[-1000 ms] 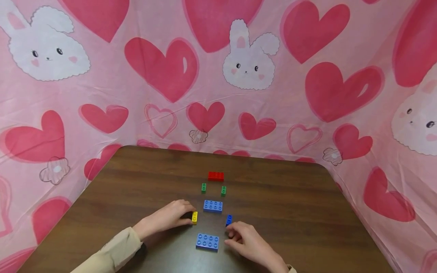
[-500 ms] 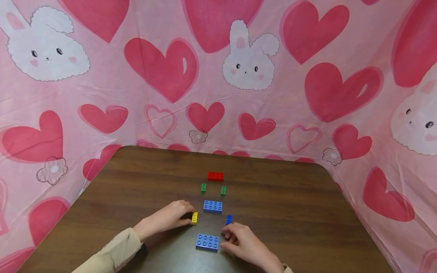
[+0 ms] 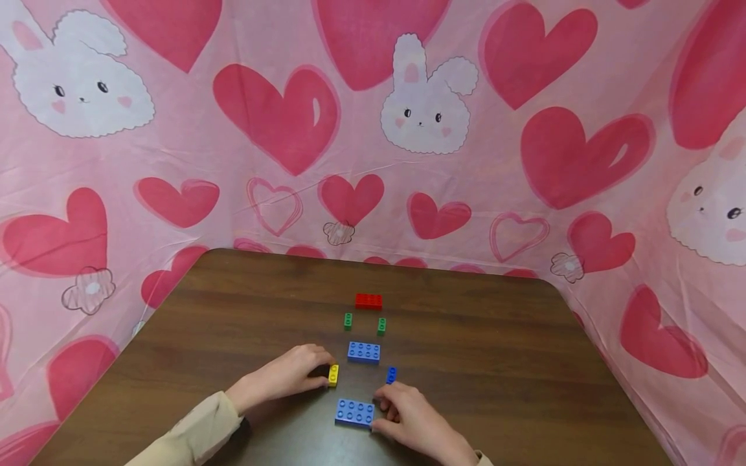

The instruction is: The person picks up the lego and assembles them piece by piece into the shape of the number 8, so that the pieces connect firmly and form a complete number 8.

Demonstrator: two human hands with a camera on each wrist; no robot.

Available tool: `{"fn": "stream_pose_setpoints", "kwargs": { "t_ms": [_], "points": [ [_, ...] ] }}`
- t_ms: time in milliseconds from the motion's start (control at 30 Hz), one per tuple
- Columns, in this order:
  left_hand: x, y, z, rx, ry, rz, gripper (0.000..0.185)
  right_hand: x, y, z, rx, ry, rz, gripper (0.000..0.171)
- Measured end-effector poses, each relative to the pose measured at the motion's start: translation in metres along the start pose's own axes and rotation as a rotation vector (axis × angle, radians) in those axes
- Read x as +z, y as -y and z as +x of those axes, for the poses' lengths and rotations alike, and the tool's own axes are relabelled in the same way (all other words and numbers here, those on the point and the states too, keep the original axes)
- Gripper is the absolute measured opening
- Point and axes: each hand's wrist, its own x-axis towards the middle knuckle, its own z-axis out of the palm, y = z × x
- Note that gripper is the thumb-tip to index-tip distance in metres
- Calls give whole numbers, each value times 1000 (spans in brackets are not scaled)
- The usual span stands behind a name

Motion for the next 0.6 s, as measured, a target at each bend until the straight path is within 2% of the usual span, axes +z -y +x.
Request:
{"fn": "stream_pose_setpoints", "kwargs": {
  "t_ms": [367,600],
  "points": [
    [-5,-6,-6,-4,17,-18,25,2,4,2,19,17,-31,34],
    [-8,-13,-11,17,21,-39,23,2,6,3,34,21,-46,32]
  ]
}}
